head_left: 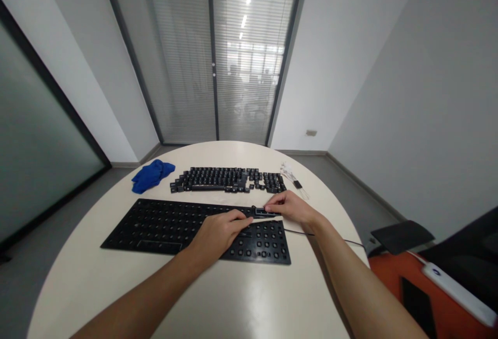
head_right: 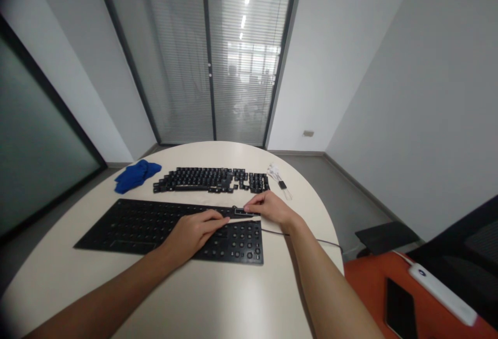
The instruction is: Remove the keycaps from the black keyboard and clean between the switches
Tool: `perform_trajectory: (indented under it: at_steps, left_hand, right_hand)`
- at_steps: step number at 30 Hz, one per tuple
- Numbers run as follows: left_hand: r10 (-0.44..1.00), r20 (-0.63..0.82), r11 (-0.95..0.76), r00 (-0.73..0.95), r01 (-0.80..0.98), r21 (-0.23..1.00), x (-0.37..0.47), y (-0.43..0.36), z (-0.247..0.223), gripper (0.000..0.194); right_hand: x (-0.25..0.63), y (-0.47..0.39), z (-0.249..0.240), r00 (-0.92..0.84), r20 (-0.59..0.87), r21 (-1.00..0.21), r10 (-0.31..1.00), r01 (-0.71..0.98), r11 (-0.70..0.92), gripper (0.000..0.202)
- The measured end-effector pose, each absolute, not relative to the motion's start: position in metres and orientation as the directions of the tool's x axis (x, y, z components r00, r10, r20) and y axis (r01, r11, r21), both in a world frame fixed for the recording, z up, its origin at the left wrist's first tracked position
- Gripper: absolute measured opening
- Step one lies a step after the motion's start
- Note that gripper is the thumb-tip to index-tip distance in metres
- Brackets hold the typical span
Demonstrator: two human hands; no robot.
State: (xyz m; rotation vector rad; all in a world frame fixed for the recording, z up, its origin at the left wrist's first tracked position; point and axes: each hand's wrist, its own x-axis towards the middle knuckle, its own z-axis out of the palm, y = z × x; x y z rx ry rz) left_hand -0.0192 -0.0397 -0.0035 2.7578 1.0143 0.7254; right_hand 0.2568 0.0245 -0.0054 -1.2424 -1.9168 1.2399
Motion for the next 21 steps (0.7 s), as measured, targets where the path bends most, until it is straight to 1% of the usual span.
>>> perform_trajectory:
  at_steps: [13, 21]
  left_hand:
    - [0.601, 0.401, -0.799, 0.692, 0.509, 0.32, -0.027, -0.041, 0.0, 0.032]
    - [0.569, 0.38, -0.814, 0.729, 0.433, 0.388, -0.034, -0.04, 0.002, 0.03]
  right_hand:
    - [0.258, 0.025, -0.006, -0.45, -0.034, -0.906, 0.893, 0.391, 0.162, 0.036]
    - [0.258, 0.024, -0.005, -0.443, -0.041, -0.901, 0.896, 0.404, 0.158, 0.038]
